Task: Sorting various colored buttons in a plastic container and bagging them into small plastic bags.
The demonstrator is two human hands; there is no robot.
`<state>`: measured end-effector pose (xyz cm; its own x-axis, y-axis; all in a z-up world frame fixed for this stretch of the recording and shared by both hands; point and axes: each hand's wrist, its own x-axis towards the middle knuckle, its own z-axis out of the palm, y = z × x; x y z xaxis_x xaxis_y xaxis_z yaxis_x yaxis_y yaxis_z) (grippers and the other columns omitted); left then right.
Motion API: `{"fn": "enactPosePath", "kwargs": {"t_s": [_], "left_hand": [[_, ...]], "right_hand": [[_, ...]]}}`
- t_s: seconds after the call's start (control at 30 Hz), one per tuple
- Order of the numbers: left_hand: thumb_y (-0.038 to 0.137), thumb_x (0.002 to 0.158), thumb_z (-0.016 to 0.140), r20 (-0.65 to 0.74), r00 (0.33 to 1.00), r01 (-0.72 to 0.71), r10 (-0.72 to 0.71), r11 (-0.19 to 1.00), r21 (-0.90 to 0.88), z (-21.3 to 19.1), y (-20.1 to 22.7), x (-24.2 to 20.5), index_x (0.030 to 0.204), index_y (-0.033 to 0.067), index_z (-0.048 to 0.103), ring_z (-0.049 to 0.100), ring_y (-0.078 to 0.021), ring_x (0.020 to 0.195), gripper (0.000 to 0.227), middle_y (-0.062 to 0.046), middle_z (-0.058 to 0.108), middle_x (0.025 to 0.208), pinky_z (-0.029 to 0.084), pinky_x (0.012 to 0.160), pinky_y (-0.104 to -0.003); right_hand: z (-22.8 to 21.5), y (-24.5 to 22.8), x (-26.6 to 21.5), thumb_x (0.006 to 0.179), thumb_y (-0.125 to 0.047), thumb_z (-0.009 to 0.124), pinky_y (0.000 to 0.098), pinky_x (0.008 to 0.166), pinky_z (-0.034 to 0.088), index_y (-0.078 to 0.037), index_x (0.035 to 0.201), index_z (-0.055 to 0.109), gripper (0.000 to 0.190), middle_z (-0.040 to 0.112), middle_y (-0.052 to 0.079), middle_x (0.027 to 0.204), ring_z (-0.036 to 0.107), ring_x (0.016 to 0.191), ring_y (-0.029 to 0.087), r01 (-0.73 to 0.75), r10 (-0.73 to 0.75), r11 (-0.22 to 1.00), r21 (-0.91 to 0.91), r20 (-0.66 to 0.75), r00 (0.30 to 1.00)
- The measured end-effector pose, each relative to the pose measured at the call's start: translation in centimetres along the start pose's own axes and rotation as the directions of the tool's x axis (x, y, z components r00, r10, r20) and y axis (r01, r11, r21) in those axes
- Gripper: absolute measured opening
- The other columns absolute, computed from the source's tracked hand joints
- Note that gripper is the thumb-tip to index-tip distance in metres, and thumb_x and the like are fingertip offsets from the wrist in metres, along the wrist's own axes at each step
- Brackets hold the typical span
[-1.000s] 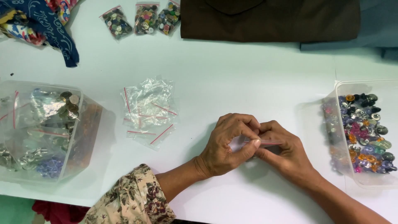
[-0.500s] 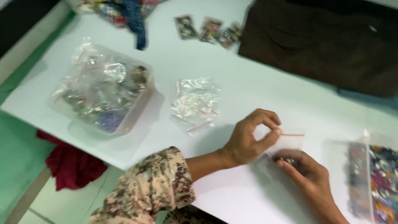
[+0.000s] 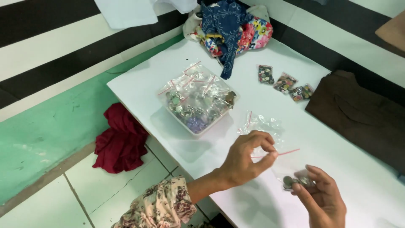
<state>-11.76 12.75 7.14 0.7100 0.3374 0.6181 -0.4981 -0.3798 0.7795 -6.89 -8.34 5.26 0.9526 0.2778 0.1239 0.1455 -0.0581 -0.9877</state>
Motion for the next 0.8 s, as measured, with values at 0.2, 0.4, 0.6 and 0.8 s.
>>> {"fn": "enactPosePath", "kwargs": {"t_s": [0.2,0.4,0.6,0.8], "left_hand": [[0.022,0.095,0.067,-0.192,0.979,-0.016,0.066,0.968,0.250,-8.9,-0.5,3.0,0.093,0.0138,0.062,0.067,-0.0232,0.102,0.010,-0.007,0.069,0.105,0.050,0.097,-0.043],[0.021,0.094,0.069,-0.374,0.914,0.064,0.156,0.855,0.514,-15.1,-2.8,8.4,0.088,0.0158,0.064,0.067,-0.0288,0.103,0.009,-0.003,0.066,0.107,0.046,0.092,-0.046],[0.020,0.094,0.065,-0.274,0.898,0.432,-0.343,0.583,0.688,-18.0,-9.7,8.7,0.133,0.0074,0.052,0.048,-0.0464,0.136,0.043,-0.024,0.051,0.141,0.025,0.112,-0.063],[0.018,0.101,0.052,-0.171,0.925,0.347,-0.339,0.571,0.744,-18.0,-10.2,8.4,0.132,0.0153,0.066,0.041,-0.0427,0.142,0.034,-0.023,0.048,0.148,0.020,0.112,-0.063]], "right_hand": [[9.6,-6.0,4.9,0.088,-0.006,0.071,0.0324,0.079,0.056,-0.005,0.129,0.065,0.041,0.072,0.015,0.098,0.070,0.080,0.023,0.008,0.015,0.996,-0.092,0.240,0.971],[18.4,-7.5,12.2,0.097,-0.007,0.071,0.0341,0.080,0.056,-0.004,0.123,0.074,0.027,0.059,0.015,0.117,0.059,0.087,0.018,0.492,-0.420,0.865,-0.096,0.396,0.816],[23.4,-4.6,16.3,0.100,-0.020,0.065,0.0448,0.105,0.046,-0.017,0.116,0.079,0.022,0.068,0.013,0.122,0.061,0.119,0.031,0.570,-0.312,0.670,-0.476,0.515,0.798],[24.4,-3.9,15.9,0.107,-0.027,0.051,0.0496,0.118,0.030,-0.022,0.127,0.073,0.031,0.073,0.002,0.126,0.059,0.130,0.021,0.566,-0.216,0.657,-0.497,0.596,0.774]]}}
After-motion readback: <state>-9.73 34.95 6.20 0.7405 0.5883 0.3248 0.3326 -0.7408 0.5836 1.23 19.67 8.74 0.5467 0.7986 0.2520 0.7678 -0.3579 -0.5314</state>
